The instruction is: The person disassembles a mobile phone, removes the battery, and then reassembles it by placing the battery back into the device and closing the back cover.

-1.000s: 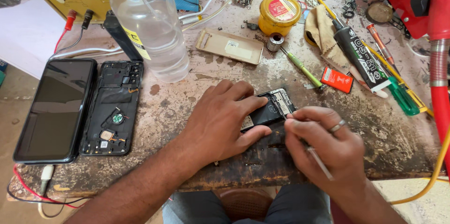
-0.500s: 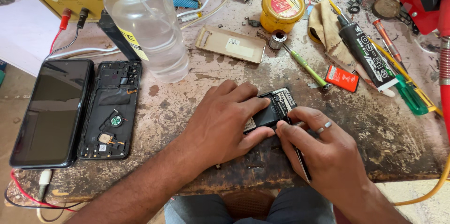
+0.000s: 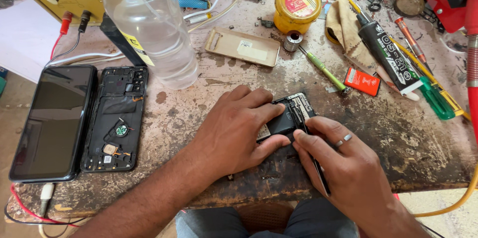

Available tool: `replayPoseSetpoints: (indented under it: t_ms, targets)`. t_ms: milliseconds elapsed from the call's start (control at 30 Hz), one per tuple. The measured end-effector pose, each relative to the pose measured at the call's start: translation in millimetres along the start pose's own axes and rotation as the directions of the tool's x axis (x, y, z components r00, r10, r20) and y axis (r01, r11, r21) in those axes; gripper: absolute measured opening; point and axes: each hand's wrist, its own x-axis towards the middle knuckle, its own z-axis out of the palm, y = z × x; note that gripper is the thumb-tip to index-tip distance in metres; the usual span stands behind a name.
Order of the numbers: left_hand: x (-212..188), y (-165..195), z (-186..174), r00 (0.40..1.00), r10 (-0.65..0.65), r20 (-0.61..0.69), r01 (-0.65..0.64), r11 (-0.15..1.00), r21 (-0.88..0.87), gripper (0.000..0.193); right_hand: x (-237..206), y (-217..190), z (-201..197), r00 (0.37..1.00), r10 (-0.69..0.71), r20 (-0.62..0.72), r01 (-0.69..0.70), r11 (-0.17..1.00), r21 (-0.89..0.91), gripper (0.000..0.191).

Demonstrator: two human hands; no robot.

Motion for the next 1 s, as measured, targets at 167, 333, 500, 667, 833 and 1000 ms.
replayPoseSetpoints:
  t_ms: [167, 333, 500, 667, 833, 1000]
  targets:
    - [-1.0, 4.8, -0.3, 1.000, 0.009, 0.003, -0.009, 1.000, 0.012, 0.052, 0.0, 1.6, -3.2, 1.000, -0.005, 0.020, 0.004, 1.000, 0.021, 0.024]
    - [-2.6, 10.0, -1.5, 1.000, 0.006, -0.023, -0.005, 1.000, 0.021, 0.051, -2.5, -3.8, -6.6, 1.000, -0.013, 0.011, 0.013, 0.999, 0.030, 0.022]
    - [-0.9, 13.5, 0.2, 1.000, -0.015, 0.004, 0.015, 0.999, 0.041, 0.049, -10.2, -6.0, -12.2, 0.999, 0.027, 0.034, -0.029, 0.998, 0.052, 0.021]
    - [-1.7, 19.8, 0.9, 0.999, -0.031, -0.013, 0.032, 0.997, 0.073, 0.046, -19.0, -3.2, -17.7, 0.998, 0.048, 0.038, -0.050, 0.997, 0.062, 0.022]
    - [-0.1, 24.6, 2.7, 1.000, -0.010, -0.009, 0.011, 0.994, 0.112, 0.041, -25.4, 6.5, -25.4, 0.990, 0.139, -0.012, -0.135, 0.976, 0.172, 0.022]
    - [0.1, 27.9, 5.6, 1.000, -0.012, 0.020, 0.009, 0.990, 0.141, 0.039, -26.3, 19.9, -28.8, 0.955, 0.243, -0.170, -0.218, 0.964, 0.153, 0.023]
